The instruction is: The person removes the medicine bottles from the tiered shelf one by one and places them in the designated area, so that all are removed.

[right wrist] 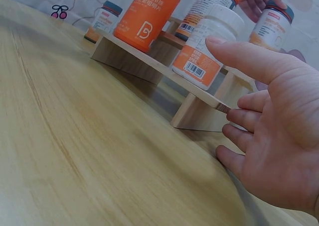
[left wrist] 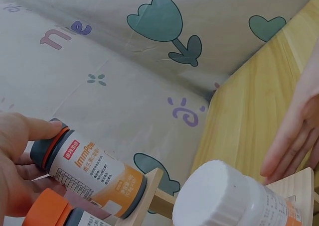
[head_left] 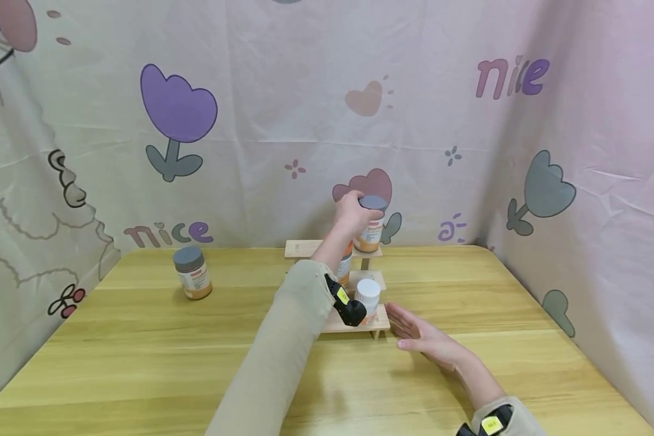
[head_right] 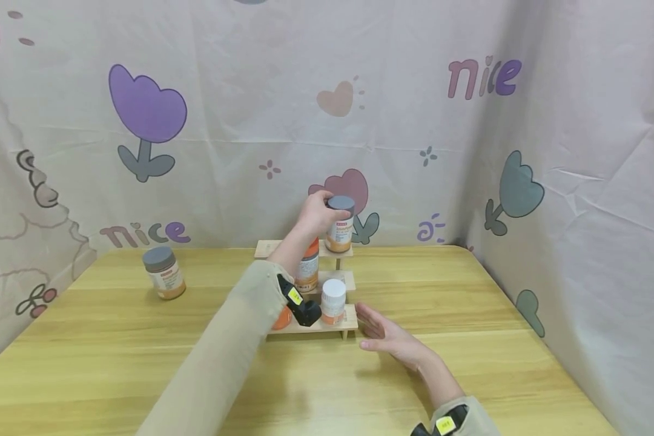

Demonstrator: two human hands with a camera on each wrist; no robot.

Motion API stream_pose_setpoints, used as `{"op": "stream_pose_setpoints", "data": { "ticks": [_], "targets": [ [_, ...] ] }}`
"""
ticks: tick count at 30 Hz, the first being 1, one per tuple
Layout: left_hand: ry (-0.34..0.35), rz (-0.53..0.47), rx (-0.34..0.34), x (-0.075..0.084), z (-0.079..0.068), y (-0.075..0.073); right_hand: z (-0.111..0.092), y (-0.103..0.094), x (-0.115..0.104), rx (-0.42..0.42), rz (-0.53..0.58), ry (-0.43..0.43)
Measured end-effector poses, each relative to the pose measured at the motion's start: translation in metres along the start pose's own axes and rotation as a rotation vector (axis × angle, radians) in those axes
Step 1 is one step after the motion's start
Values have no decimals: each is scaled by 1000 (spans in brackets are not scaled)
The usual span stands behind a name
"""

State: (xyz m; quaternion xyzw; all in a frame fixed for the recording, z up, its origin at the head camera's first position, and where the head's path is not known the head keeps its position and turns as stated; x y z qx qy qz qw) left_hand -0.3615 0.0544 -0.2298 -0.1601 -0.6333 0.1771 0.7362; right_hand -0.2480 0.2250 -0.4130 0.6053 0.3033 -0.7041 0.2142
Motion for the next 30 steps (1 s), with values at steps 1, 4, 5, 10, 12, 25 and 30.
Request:
{"op": "stream_pose_setpoints", "data": {
  "ticks": [1, 4, 5, 10, 12, 25, 30],
  "targets": [
    [-3, 1, -1, -1, 0, 0, 0, 0, 0, -1, 5, 7],
    [-2, 14, -4, -3, 1, 0, 0, 1, 1, 0, 14, 23],
    [2, 20, -6, -3, 1, -1, 1, 1, 1, 1, 16, 25],
    [20, 53, -1, -1, 1, -2, 1, 1, 1, 1, 24, 26],
    [36, 58, 7, 2, 1, -3, 1, 1, 2, 2, 25, 24],
    [76, 7, 79, 23, -5, -21, 1, 1, 1, 5, 36, 23],
    [83, -40, 78, 28, -7, -34, 1, 1, 1, 5, 36, 21]
  ]
}}
Point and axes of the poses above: each hand's wrist, its own z-axis towards the middle knuckle, its own y-axis out of the palm, x = y × z, the point moved 4 cm from there along z, towards the middle knuckle
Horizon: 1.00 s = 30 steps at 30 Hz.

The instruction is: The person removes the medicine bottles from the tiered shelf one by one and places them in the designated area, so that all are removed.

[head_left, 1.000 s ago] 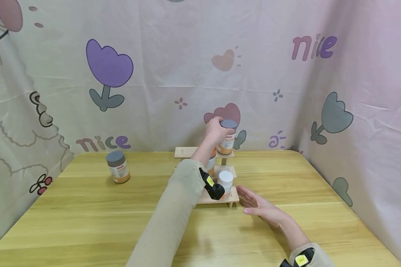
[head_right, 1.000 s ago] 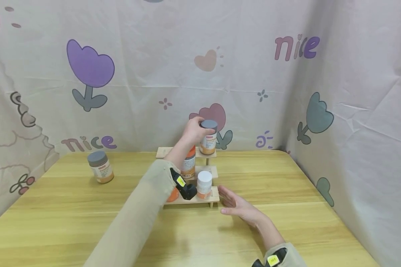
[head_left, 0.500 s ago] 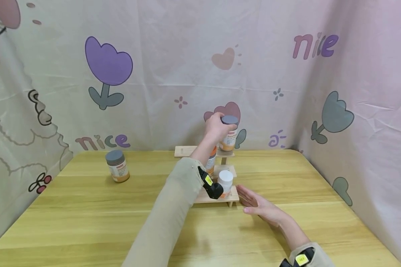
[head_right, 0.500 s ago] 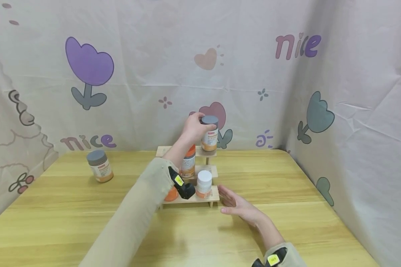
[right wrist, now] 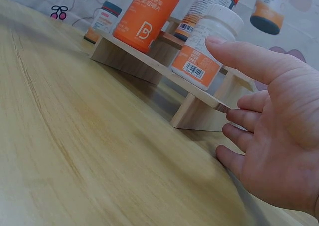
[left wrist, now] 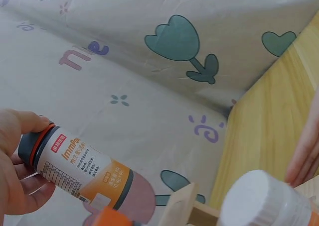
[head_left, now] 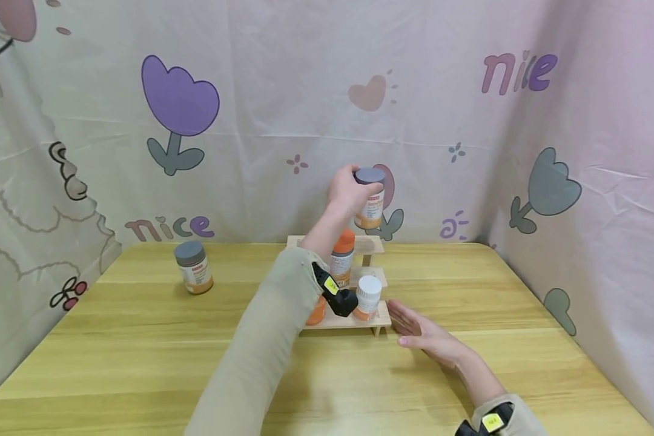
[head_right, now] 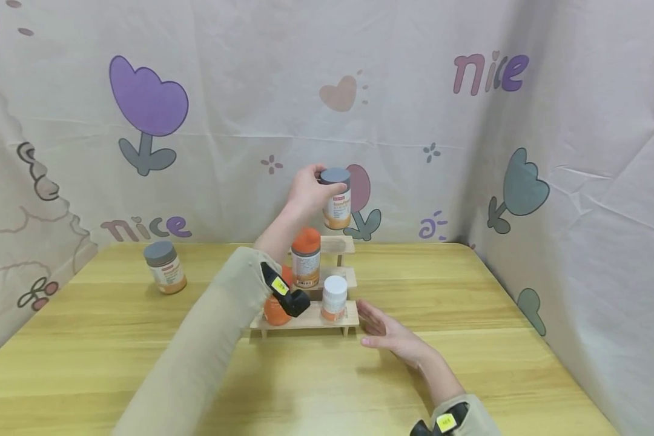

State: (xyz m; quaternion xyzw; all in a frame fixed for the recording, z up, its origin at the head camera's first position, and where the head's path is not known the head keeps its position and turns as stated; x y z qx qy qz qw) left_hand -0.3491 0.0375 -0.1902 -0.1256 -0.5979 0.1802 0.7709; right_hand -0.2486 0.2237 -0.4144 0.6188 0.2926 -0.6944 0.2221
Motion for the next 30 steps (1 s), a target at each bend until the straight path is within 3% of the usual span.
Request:
{"op": "stream_pose_setpoints", "data": {
  "ticks": [5, 15, 22, 30],
  "targets": [
    [25, -28, 8, 4, 1, -17, 0, -1, 0, 4, -3, 1],
    [63, 53, 65, 0, 4, -56, -1, -1, 3, 3, -11, 16],
    [62, 71, 86, -15, 5, -82, -2, -1, 2, 12, -26, 23],
    [23, 97, 130, -47, -2, -115, -1, -1, 1, 2, -20, 12]
  ]
}}
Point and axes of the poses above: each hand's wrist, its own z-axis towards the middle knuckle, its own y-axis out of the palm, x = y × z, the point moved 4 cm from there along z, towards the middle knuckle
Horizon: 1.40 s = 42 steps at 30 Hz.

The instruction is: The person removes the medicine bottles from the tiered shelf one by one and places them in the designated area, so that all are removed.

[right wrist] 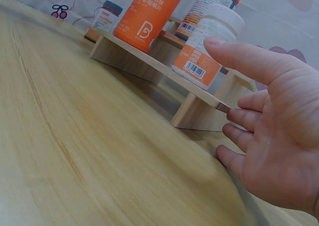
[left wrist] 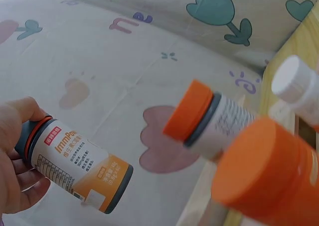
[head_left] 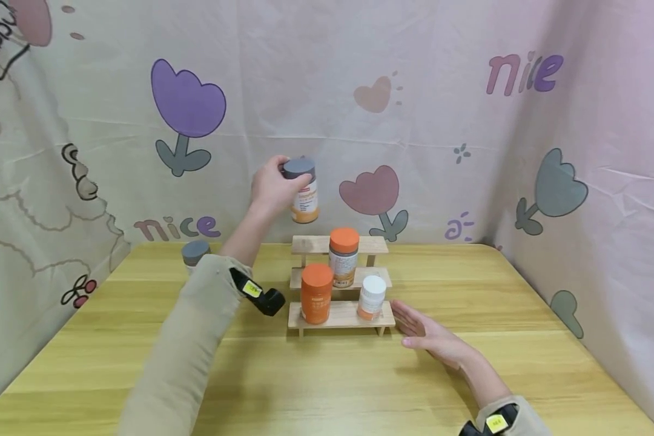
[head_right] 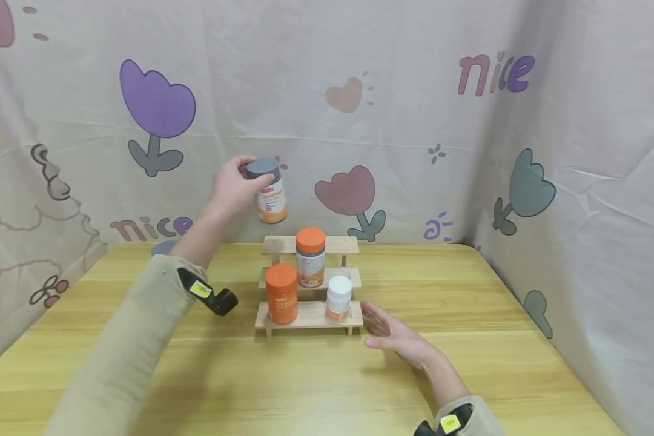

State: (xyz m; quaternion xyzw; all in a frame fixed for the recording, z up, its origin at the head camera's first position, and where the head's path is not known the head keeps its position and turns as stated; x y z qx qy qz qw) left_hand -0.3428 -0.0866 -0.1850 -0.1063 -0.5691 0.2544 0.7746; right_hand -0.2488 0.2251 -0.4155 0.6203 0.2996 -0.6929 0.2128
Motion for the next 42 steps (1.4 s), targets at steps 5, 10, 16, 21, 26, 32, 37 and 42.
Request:
{"op": "stream_pose_setpoints", "data": {
  "ticks": [5, 10, 16, 21, 26, 32, 37, 42],
  "targets": [
    [-13, -6, 12, -23, -5, -17, 1, 0, -1, 0, -4, 4],
    [-7, 11, 28, -42, -8, -34, 1, 0, -3, 6, 10, 2],
    [-8, 41, 27, -68, -16, -46, 0, 0, -3, 0, 21, -1],
    [-24, 52, 23, -91, -24, -44, 0, 0, -1, -2, 23, -7],
    [-14, 107, 42, -114, -31, -39, 0, 0, -2, -3, 12, -3],
    [0, 113, 55, -140, -39, -28, 1, 1, -2, -3, -2, 1],
    [8, 116, 50, -159, -43, -17, 1, 0, -1, 6, -7, 2],
    [-10, 142, 63, -175, -45, -8, 1, -1, -1, 6, -6, -1]
  ]
}}
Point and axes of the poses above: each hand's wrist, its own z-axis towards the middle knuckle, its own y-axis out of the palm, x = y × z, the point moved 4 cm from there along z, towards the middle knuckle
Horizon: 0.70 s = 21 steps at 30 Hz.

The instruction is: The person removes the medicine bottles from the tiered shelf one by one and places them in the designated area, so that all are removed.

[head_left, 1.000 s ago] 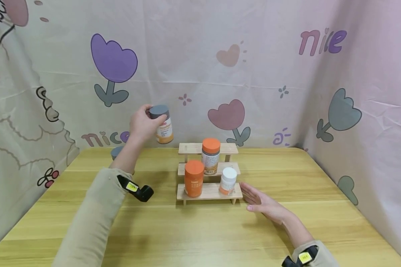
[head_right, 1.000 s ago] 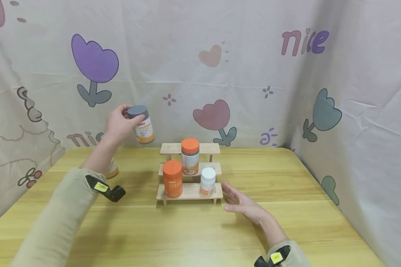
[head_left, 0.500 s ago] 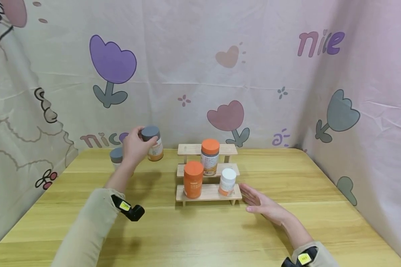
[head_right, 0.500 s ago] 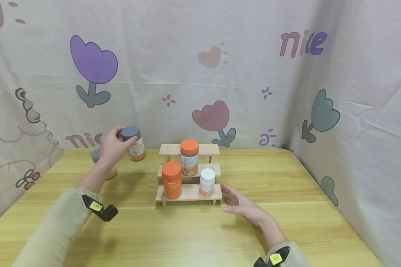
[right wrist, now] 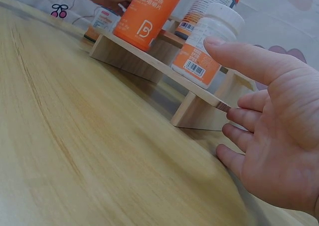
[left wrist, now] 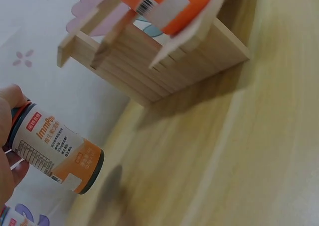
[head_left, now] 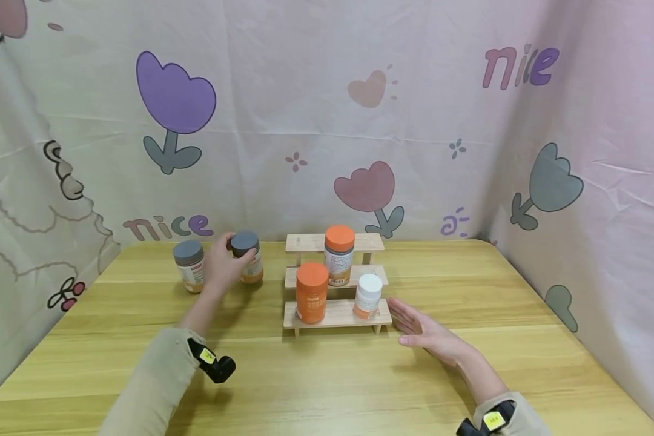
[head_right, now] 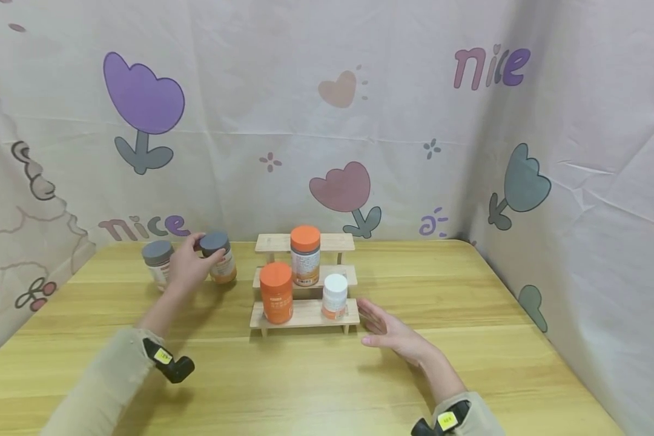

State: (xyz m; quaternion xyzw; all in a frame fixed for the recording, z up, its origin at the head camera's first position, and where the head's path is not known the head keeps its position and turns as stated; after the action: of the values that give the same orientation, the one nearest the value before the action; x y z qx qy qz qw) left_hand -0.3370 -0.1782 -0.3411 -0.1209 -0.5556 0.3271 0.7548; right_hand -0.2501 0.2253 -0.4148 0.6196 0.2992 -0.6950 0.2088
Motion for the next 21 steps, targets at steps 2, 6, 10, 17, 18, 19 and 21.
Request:
{"op": "stream_pose_setpoints", "data": {
  "ticks": [2, 6, 10, 17, 18, 19, 21],
  "targets": [
    [-10, -3, 10, -4, -1, 2, 0, 0, -1, 1, -2, -1],
    [-24, -19, 18, -10, -4, 3, 0, 1, -2, 1, 5, 1],
    [-36, -11, 20, -13, -5, 4, 0, 2, -3, 0, 12, 4],
    [-39, 20, 11, -16, -5, 6, 0, 1, -1, 1, 13, 5],
    [-40, 20, 10, -16, -5, 6, 0, 1, 0, 2, 14, 5],
    [-41, 19, 9, -16, -6, 6, 0, 1, 0, 2, 16, 5],
    [-46, 11, 8, -16, -7, 6, 0, 1, 0, 1, 19, 3]
  ]
}}
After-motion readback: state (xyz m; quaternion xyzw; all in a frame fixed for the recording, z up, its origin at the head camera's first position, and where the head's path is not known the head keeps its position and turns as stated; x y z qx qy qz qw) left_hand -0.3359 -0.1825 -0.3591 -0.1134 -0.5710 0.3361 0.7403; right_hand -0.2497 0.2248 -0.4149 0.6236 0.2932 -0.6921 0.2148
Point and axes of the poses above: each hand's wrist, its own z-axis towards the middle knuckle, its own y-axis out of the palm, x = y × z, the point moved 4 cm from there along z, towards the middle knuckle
